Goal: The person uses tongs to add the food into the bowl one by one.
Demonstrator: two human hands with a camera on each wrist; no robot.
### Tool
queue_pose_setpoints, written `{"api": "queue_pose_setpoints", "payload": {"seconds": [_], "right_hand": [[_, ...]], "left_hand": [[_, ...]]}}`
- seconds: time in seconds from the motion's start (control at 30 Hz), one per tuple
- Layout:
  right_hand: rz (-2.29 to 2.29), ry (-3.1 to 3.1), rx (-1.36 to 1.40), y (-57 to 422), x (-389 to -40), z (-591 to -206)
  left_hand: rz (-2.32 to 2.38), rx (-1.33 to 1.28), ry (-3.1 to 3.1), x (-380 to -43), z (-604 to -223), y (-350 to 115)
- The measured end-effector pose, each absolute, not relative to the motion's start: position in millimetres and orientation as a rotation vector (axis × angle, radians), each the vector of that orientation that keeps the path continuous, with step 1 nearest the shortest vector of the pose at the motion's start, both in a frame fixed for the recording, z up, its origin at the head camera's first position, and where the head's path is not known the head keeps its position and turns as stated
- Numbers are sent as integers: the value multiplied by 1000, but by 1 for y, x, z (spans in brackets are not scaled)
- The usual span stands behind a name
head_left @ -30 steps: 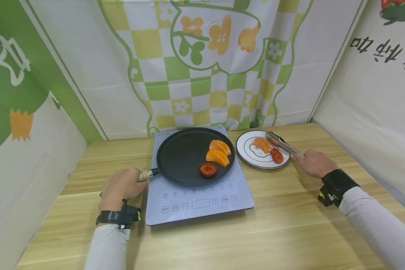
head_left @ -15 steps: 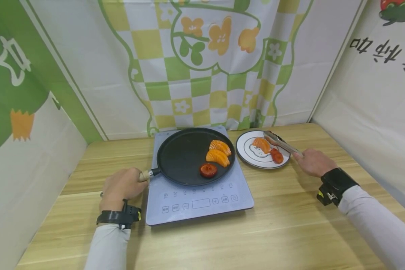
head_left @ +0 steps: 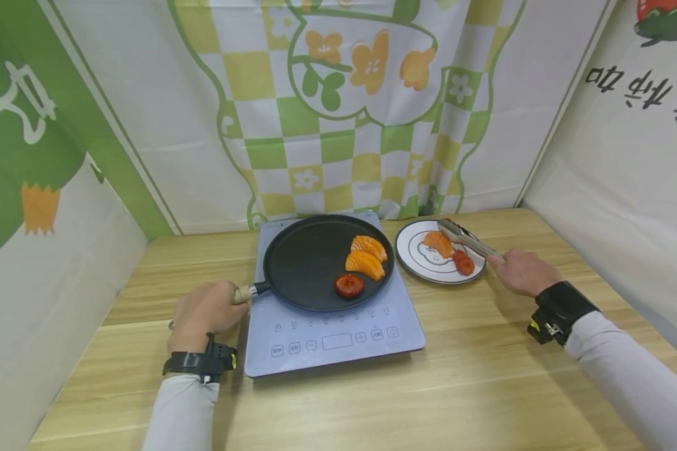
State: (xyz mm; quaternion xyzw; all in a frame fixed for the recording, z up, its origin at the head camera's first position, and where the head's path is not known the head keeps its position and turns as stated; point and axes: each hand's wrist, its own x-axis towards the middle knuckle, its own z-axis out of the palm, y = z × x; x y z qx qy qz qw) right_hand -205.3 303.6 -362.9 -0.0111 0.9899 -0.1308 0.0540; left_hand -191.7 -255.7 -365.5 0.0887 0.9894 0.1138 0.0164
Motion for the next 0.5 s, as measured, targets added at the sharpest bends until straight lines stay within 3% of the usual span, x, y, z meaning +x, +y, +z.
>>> {"api": "queue_pose_setpoints", "payload": {"seconds": [0.5], "right_hand": [[-431,2999,-47,296,-204,-356]], "left_hand": [[351,275,3076,-191,-364,-255]]}}
